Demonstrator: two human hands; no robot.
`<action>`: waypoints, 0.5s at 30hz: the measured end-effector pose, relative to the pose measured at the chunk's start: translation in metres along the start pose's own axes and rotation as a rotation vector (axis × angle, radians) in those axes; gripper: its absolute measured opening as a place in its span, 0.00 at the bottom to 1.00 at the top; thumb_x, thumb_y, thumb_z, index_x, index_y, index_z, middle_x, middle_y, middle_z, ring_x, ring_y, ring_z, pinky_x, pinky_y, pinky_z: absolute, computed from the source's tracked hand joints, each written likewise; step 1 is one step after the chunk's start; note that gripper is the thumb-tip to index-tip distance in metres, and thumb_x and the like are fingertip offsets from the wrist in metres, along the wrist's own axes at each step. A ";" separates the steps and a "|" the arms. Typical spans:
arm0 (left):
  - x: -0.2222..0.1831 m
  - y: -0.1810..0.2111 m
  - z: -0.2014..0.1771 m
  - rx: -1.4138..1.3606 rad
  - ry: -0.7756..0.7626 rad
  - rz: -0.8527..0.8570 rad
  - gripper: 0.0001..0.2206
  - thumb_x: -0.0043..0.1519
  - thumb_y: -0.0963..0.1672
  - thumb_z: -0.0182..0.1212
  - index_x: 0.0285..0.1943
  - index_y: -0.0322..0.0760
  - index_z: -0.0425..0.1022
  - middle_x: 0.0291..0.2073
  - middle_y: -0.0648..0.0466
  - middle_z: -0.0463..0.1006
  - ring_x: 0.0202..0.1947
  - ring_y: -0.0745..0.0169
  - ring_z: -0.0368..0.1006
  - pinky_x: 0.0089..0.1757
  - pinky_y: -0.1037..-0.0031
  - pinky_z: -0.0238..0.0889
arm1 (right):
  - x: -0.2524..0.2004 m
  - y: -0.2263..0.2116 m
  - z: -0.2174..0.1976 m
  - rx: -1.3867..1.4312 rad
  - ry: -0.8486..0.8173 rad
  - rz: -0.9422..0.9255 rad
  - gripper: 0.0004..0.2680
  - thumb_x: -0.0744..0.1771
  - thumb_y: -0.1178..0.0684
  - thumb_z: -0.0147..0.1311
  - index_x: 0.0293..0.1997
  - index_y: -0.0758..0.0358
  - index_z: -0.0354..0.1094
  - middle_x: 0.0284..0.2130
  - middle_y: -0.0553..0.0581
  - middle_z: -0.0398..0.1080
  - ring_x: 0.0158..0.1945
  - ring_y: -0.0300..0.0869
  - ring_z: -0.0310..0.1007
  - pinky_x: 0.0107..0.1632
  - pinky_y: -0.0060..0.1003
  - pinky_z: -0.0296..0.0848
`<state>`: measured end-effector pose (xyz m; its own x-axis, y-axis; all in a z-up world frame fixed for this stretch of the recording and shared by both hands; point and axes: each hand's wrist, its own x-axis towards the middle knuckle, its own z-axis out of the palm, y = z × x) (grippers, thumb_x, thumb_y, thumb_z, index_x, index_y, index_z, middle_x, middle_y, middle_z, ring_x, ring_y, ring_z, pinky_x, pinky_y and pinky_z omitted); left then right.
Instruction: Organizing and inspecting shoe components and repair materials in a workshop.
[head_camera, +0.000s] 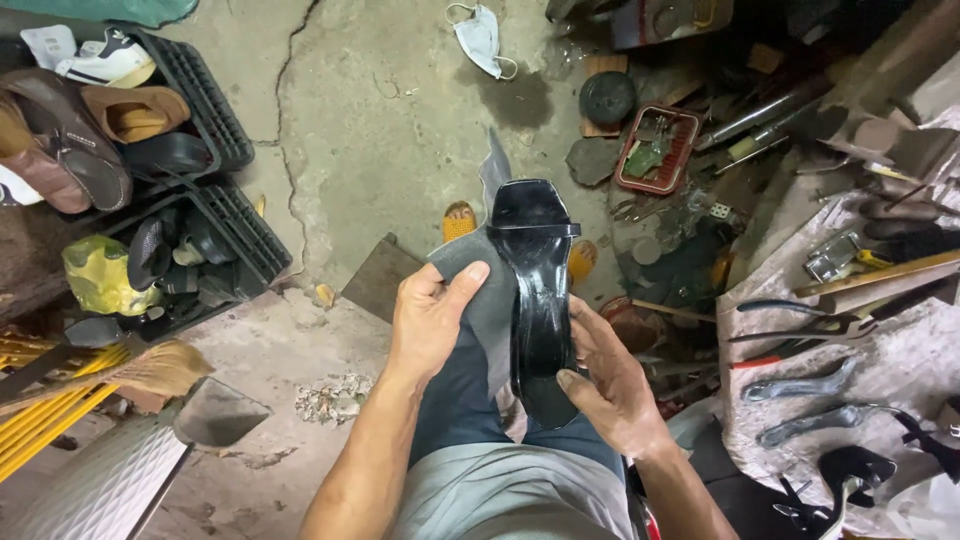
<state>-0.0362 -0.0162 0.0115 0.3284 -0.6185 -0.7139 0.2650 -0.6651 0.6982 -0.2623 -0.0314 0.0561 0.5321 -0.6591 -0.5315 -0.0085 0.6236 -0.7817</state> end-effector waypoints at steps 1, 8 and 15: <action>0.001 0.000 0.002 -0.003 0.002 -0.006 0.09 0.62 0.45 0.67 0.42 0.34 0.84 0.38 0.61 0.83 0.40 0.74 0.75 0.43 0.76 0.74 | -0.001 0.001 -0.002 -0.006 0.013 0.003 0.26 0.67 0.64 0.49 0.76 0.67 0.43 0.68 0.64 0.62 0.70 0.48 0.64 0.71 0.43 0.61; 0.004 0.002 0.015 -0.004 -0.011 -0.009 0.09 0.62 0.45 0.66 0.45 0.34 0.84 0.41 0.58 0.84 0.41 0.72 0.76 0.45 0.76 0.74 | -0.002 0.001 -0.013 -0.006 0.036 0.032 0.26 0.67 0.62 0.50 0.76 0.67 0.44 0.70 0.65 0.58 0.73 0.50 0.60 0.72 0.45 0.60; 0.005 0.008 0.025 0.022 -0.017 -0.038 0.13 0.60 0.45 0.66 0.50 0.33 0.84 0.44 0.55 0.85 0.45 0.70 0.78 0.48 0.76 0.76 | -0.004 0.004 -0.021 -0.016 0.061 0.044 0.27 0.67 0.62 0.50 0.76 0.67 0.43 0.70 0.65 0.59 0.71 0.48 0.62 0.71 0.42 0.62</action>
<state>-0.0545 -0.0354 0.0124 0.3029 -0.5996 -0.7408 0.2566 -0.6973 0.6693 -0.2821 -0.0351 0.0480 0.4779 -0.6563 -0.5838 -0.0447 0.6456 -0.7624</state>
